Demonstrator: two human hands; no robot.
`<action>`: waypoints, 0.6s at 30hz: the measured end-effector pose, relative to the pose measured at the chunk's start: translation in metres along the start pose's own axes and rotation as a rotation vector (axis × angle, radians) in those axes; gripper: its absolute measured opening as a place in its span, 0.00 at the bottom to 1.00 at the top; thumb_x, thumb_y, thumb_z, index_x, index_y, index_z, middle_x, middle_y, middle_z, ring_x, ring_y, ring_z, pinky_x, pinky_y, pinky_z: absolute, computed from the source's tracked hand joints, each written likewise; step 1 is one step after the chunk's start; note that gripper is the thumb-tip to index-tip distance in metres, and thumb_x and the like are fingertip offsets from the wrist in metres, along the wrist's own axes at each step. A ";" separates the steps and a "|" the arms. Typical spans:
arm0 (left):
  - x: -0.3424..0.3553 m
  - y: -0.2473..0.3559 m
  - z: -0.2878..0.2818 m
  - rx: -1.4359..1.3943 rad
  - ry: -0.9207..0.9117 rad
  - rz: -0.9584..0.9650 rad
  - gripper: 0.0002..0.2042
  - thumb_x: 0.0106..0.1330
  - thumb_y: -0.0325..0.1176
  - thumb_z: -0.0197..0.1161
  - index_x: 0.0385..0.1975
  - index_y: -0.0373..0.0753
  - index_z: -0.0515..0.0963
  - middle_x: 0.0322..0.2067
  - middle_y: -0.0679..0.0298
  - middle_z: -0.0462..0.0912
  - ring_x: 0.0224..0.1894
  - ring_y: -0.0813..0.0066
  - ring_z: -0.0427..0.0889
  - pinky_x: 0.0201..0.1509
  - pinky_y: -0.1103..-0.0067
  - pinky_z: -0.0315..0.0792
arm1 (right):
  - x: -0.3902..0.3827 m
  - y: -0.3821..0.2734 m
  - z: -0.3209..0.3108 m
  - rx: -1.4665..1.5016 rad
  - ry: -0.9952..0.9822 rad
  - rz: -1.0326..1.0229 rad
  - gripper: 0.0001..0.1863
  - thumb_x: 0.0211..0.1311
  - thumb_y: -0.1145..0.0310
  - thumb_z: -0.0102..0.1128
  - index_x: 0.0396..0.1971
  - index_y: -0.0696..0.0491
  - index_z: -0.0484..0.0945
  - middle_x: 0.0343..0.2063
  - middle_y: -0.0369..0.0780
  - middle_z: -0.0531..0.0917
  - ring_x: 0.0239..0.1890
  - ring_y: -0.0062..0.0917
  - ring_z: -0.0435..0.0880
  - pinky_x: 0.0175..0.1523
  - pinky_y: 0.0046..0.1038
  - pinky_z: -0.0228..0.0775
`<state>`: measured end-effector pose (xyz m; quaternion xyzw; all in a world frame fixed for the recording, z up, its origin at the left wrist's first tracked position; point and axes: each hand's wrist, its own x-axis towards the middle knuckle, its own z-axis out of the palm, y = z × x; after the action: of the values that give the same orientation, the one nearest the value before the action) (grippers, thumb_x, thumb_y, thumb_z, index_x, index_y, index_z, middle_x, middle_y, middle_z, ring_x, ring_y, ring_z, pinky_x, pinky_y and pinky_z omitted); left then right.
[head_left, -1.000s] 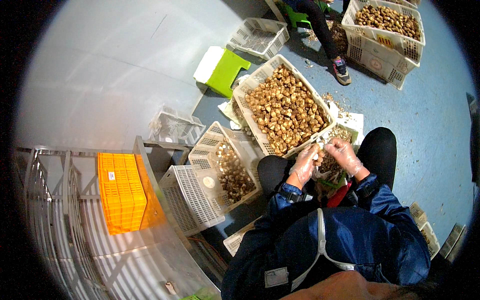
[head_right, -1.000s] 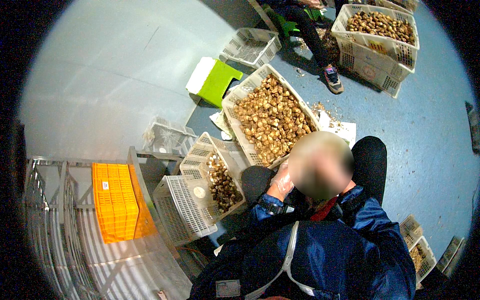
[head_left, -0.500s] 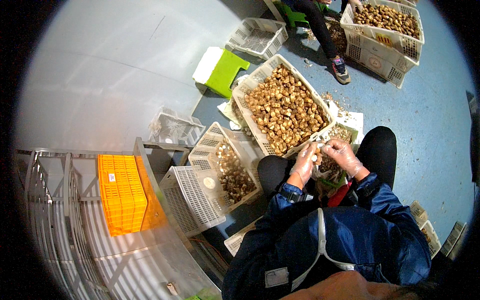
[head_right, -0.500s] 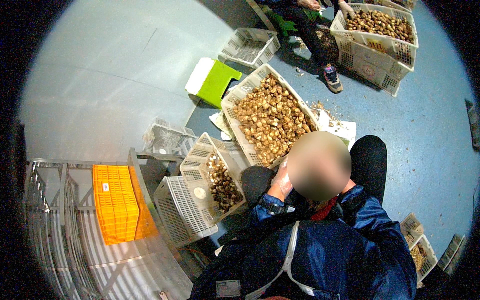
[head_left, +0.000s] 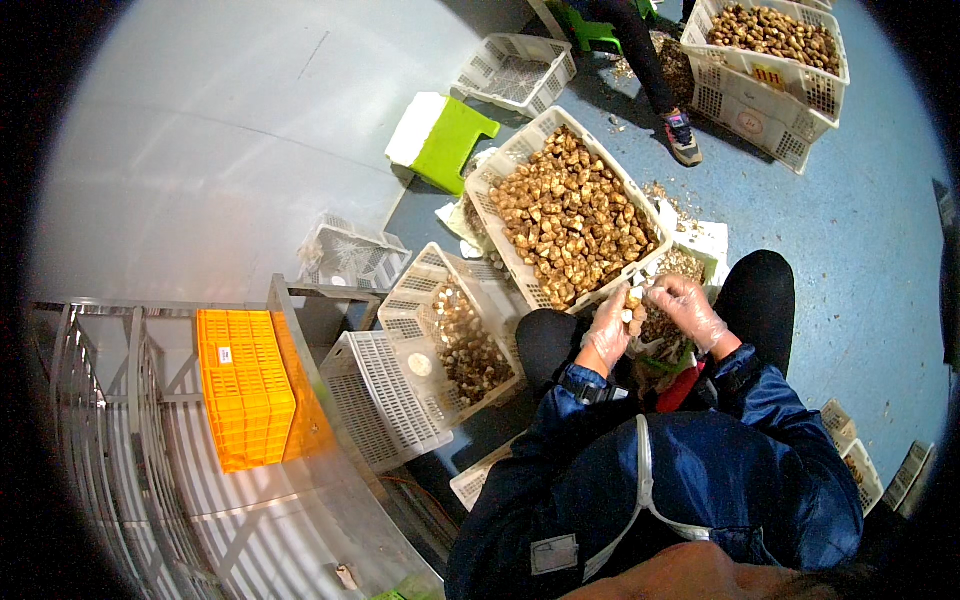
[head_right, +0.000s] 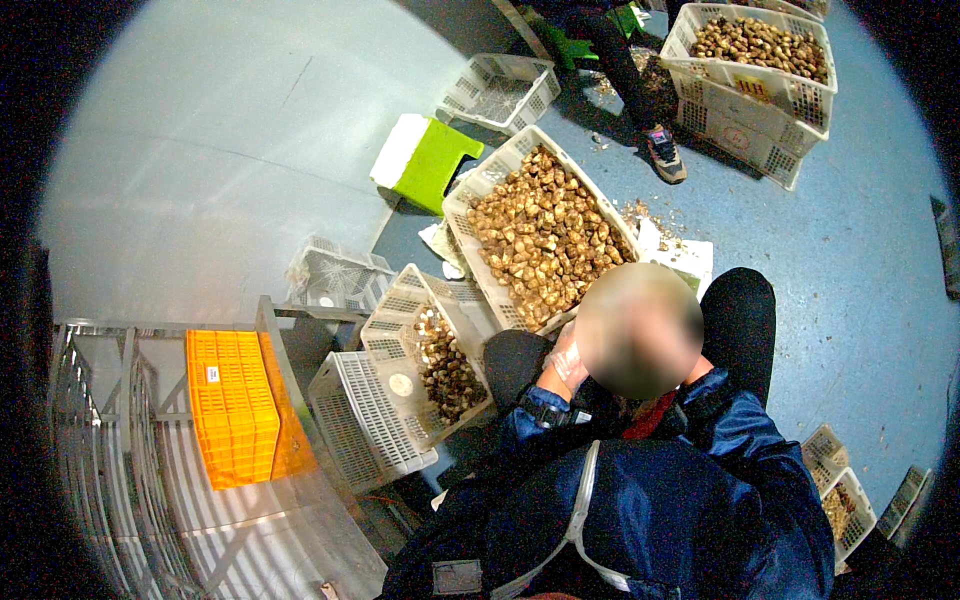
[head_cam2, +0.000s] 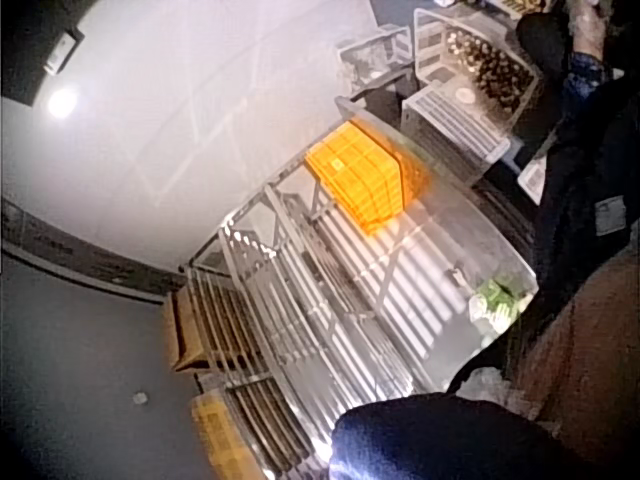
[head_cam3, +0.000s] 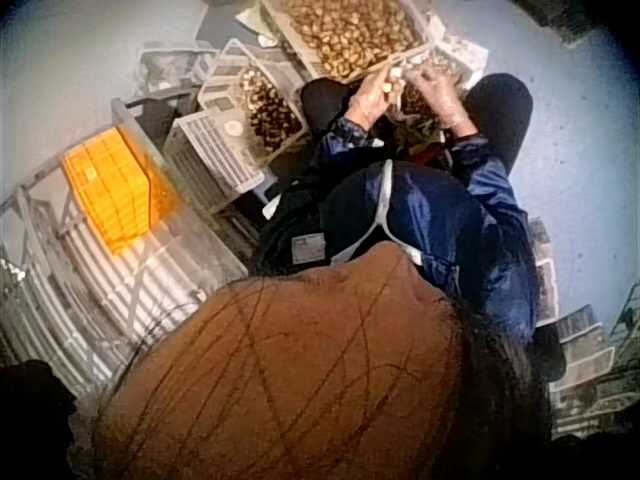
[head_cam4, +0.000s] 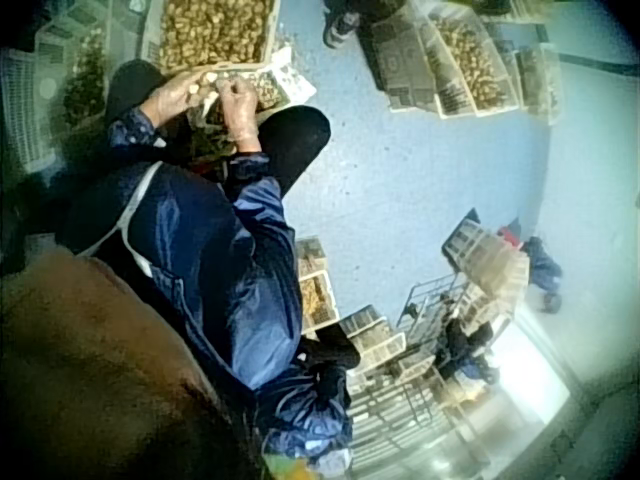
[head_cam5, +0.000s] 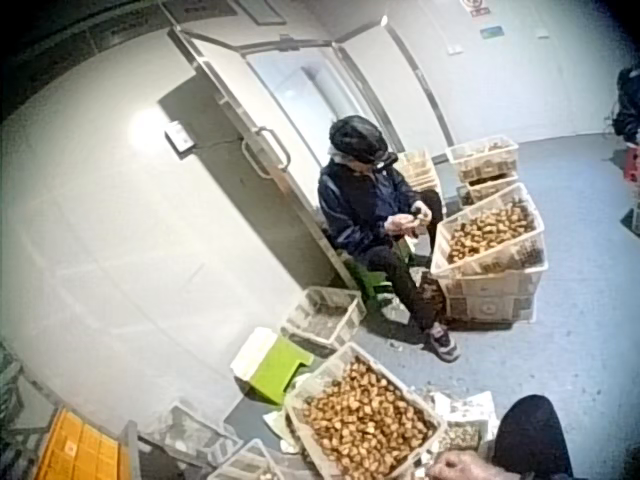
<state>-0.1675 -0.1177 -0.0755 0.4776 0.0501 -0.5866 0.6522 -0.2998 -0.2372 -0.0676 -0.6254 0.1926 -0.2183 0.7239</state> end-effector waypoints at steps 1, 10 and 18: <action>-0.002 0.001 0.004 -0.008 -0.003 -0.009 0.14 0.71 0.48 0.52 0.37 0.43 0.74 0.21 0.73 0.73 0.19 0.82 0.71 0.17 0.86 0.62 | -0.001 0.005 -0.001 -0.051 0.000 -0.057 0.10 0.67 0.67 0.56 0.29 0.57 0.74 0.29 0.30 0.78 0.34 0.15 0.72 0.40 0.22 0.68; 0.018 -0.015 -0.015 -0.126 0.015 -0.071 0.13 0.71 0.46 0.51 0.36 0.43 0.74 0.24 0.72 0.74 0.22 0.80 0.72 0.21 0.84 0.66 | 0.006 -0.004 0.006 0.109 0.005 0.273 0.10 0.67 0.68 0.55 0.42 0.56 0.79 0.38 0.30 0.81 0.38 0.13 0.76 0.43 0.20 0.71; 0.014 -0.007 -0.012 -0.163 0.024 -0.060 0.12 0.70 0.44 0.51 0.37 0.43 0.76 0.29 0.71 0.78 0.27 0.79 0.74 0.26 0.83 0.69 | -0.003 0.029 -0.002 0.204 -0.070 0.109 0.15 0.72 0.66 0.47 0.52 0.56 0.73 0.45 0.33 0.78 0.45 0.17 0.76 0.51 0.23 0.71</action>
<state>-0.1625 -0.1188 -0.0949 0.4282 0.1196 -0.5940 0.6704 -0.3011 -0.2337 -0.0968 -0.5444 0.1780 -0.1751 0.8008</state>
